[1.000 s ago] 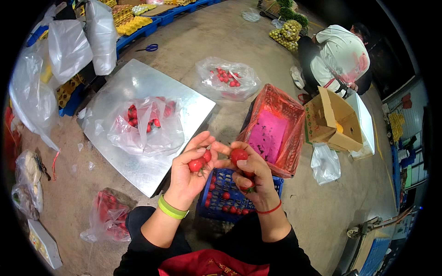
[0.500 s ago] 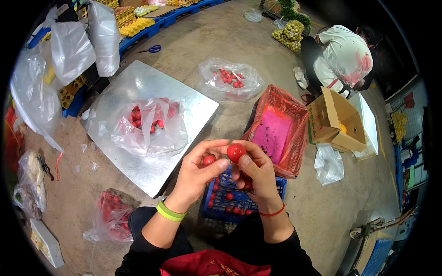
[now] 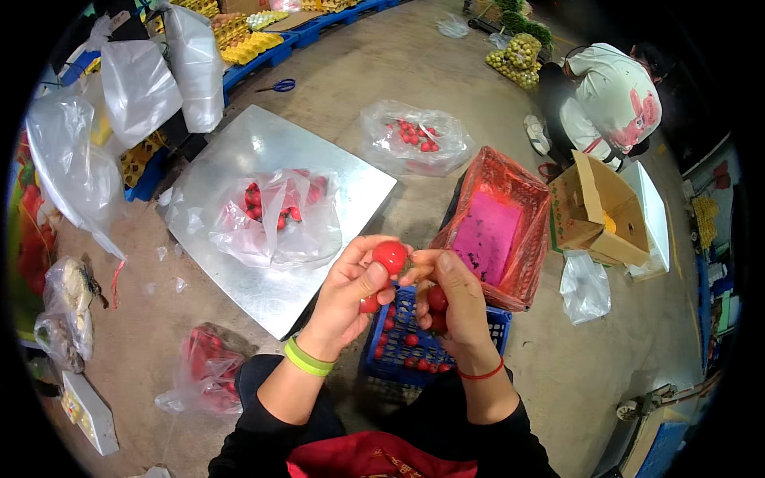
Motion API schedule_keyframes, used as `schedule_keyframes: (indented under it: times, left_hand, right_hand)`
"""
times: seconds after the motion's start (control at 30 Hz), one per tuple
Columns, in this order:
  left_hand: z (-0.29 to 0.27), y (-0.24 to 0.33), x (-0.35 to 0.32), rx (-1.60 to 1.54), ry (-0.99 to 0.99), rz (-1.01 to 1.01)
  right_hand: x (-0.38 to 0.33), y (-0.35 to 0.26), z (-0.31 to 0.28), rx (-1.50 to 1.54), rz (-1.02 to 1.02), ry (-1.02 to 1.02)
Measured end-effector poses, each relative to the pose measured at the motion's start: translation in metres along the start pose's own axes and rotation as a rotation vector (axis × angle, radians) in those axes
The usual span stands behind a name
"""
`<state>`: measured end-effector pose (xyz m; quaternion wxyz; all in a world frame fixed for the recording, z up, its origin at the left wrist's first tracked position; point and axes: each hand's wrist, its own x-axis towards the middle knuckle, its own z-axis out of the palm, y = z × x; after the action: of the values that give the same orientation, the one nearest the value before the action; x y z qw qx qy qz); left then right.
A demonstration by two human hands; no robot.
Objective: The person retrieves a crate of cherry tomatoes, sits on the floor, and sorts them by hand into plastic bags. The person repeatedly picks tomatoes from the crate, inspects them, and places them into bags on a metal tray.
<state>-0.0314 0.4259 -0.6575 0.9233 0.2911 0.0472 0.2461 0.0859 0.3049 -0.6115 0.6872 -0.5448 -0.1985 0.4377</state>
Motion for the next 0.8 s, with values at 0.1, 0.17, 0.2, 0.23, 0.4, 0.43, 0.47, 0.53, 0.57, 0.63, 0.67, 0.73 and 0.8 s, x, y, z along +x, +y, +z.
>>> schedule_keyframes:
  times: [0.1, 0.17, 0.2, 0.23, 0.4, 0.43, 0.47, 0.53, 0.57, 0.63, 0.67, 0.73, 0.8]
  left_hand:
    - [0.001, 0.000, 0.000, -0.160, -0.037, -0.032]
    - [-0.001, 0.000, 0.001, -0.216, -0.057, -0.053]
    - [-0.002, 0.000, 0.001, -0.258, -0.062, -0.066]
    - [-0.001, 0.000, 0.001, -0.299, -0.067, -0.079]
    - [0.001, 0.001, 0.000, -0.335, -0.040, -0.096]
    - [0.002, 0.001, -0.001, -0.329, -0.024, -0.096]
    - [0.002, 0.000, -0.001, -0.323, -0.009, -0.095]
    - [0.002, 0.000, -0.001, -0.317, 0.009, -0.091]
    - [0.002, 0.000, -0.001, -0.313, 0.018, -0.089]
    - [0.002, 0.000, -0.001, -0.286, 0.011, -0.085]
    - [0.002, 0.000, -0.001, -0.273, 0.008, -0.083]
    - [0.006, 0.003, -0.002, -0.254, 0.006, -0.081]
    - [0.009, 0.005, -0.002, -0.233, 0.016, -0.086]
  right_hand:
    - [0.001, -0.001, -0.005, 0.057, 0.004, 0.021]
    - [0.001, -0.002, -0.010, 0.160, 0.032, 0.007]
    - [0.001, -0.001, -0.014, 0.232, 0.049, -0.007]
    - [0.002, 0.000, -0.016, 0.304, 0.066, -0.021]
    - [0.003, 0.002, -0.022, 0.397, 0.085, -0.074]
    - [0.003, 0.002, -0.022, 0.377, 0.081, -0.072]
    - [0.004, 0.002, -0.022, 0.358, 0.078, -0.071]
    - [0.003, -0.002, -0.016, 0.317, 0.064, -0.044]
    - [0.002, -0.003, -0.014, 0.296, 0.058, -0.031]
    - [0.002, -0.004, -0.014, 0.321, 0.039, -0.064]
    - [0.001, -0.004, -0.014, 0.334, 0.029, -0.082]
    - [0.002, -0.004, -0.018, 0.344, 0.002, -0.147]
    - [0.002, -0.002, -0.020, 0.331, -0.007, -0.171]
